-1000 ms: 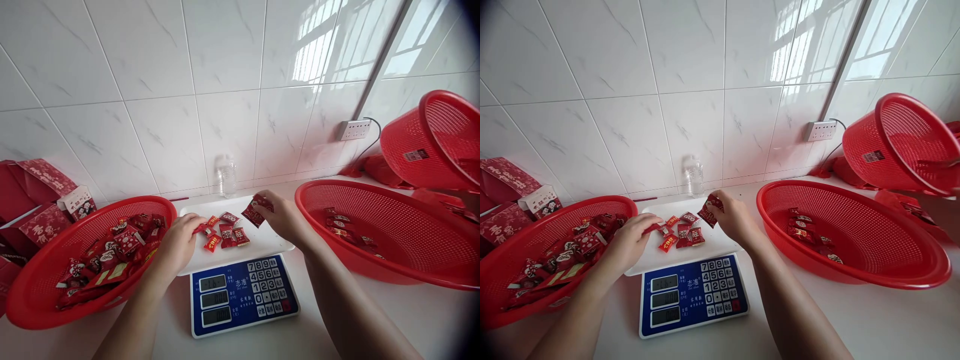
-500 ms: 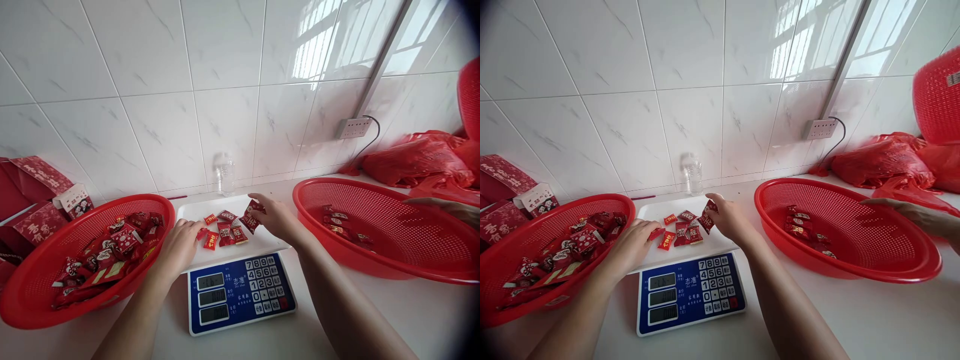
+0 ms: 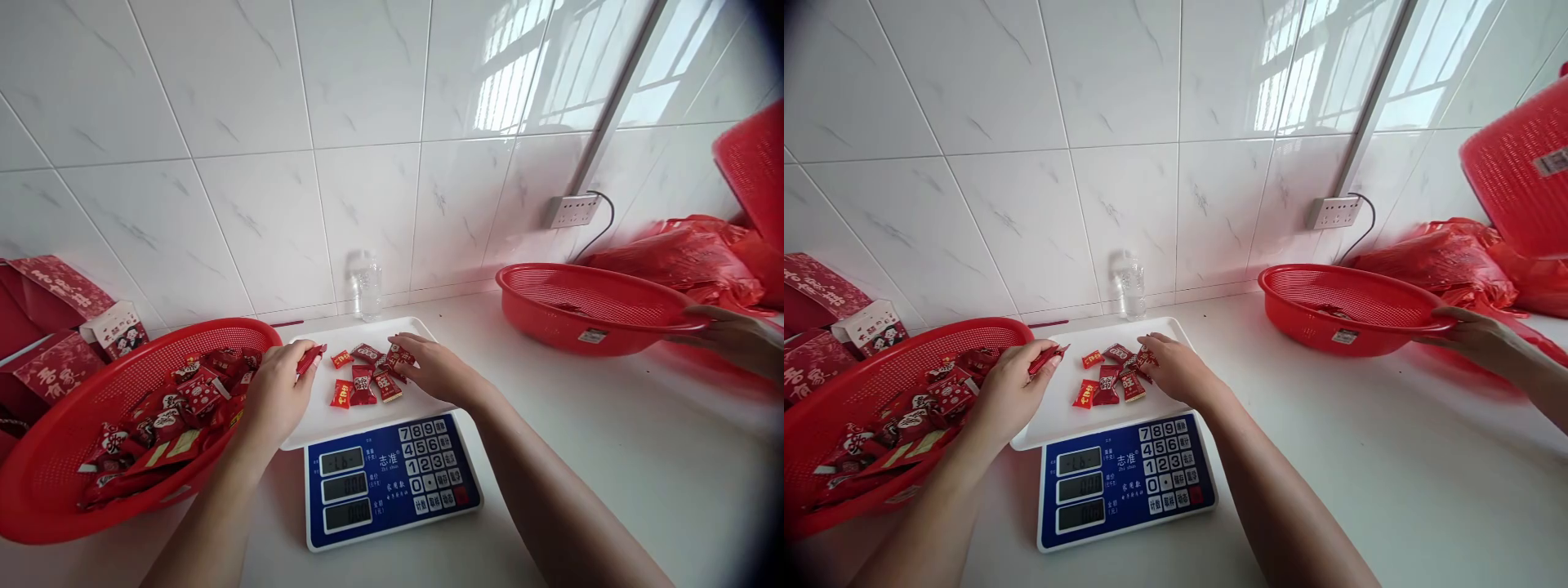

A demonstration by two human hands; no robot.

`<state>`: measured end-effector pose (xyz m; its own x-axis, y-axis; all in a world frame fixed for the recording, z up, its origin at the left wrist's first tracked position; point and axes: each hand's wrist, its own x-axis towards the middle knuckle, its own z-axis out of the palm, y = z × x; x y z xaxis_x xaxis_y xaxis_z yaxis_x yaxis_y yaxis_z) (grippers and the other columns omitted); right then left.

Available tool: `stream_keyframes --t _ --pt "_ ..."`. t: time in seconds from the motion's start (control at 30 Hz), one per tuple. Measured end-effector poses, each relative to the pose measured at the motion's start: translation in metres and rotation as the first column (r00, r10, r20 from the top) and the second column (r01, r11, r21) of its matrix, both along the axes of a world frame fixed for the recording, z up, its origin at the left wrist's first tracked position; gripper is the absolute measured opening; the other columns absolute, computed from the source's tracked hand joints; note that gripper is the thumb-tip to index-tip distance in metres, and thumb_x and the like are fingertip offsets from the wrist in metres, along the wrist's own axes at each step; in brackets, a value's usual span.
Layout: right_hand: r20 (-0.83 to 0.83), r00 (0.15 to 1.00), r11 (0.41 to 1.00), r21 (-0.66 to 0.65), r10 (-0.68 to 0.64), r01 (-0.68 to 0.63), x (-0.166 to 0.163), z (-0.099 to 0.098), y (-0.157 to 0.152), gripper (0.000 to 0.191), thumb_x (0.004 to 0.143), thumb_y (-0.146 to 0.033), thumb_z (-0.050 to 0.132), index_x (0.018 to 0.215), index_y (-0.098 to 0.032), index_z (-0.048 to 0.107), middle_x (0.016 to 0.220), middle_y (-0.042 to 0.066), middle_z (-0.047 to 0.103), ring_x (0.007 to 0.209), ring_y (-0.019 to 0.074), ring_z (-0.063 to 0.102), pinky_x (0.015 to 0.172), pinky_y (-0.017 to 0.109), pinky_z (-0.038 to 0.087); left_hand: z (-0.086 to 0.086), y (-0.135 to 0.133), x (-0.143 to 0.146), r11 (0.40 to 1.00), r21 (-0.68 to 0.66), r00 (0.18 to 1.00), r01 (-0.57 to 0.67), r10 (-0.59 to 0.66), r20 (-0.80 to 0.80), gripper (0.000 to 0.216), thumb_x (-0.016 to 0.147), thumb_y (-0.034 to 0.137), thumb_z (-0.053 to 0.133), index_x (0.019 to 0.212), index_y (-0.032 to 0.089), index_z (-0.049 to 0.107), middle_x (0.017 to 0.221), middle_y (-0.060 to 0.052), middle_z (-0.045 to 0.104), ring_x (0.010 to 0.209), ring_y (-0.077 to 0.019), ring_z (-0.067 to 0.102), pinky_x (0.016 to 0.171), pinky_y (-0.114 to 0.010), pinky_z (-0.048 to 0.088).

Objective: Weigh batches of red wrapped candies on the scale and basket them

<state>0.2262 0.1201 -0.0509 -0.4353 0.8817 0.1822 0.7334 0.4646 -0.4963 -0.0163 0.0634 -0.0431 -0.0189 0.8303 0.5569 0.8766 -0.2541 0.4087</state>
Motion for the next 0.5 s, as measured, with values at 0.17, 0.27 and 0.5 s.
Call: stream_keyframes --t 0.17,0.27,0.5 --pt "0.034 0.999 0.999 -0.036 0.002 -0.001 -0.0019 0.0008 -0.0014 0.046 0.089 -0.027 0.054 0.134 -0.023 0.054 0.145 0.012 0.048 0.127 0.0307 0.051 0.103 0.048 0.042 0.0005 -0.0014 0.0043 0.999 0.011 0.999 0.035 -0.035 0.012 0.021 0.088 0.031 0.049 0.098 0.024 0.065 0.095 -0.008 0.071 0.093 -0.0274 0.062 0.078 -0.036 0.049" --pt "0.041 0.999 0.999 -0.043 0.003 -0.001 -0.0029 0.0002 -0.0015 0.045 0.089 -0.027 0.054 0.134 -0.027 0.054 0.143 0.010 0.050 0.125 0.0297 0.052 0.101 0.048 0.043 0.0012 -0.0017 0.0057 0.999 0.009 0.999 0.041 -0.041 0.023 0.022 0.088 0.035 0.048 0.096 0.023 0.065 0.095 -0.009 0.071 0.092 -0.0277 0.063 0.079 -0.036 0.049" --pt "-0.003 0.998 0.998 -0.005 -0.063 0.063 -0.0033 0.0027 -0.0025 0.048 0.088 -0.027 0.056 0.136 -0.020 0.053 0.148 0.016 0.043 0.140 0.0330 0.031 0.108 0.053 0.034 0.0033 -0.0049 0.0066 0.998 -0.042 0.985 0.044 -0.036 0.168 0.017 0.086 0.038 0.053 0.093 0.025 0.060 0.094 -0.005 0.070 0.089 -0.0254 0.064 0.072 -0.033 0.048"
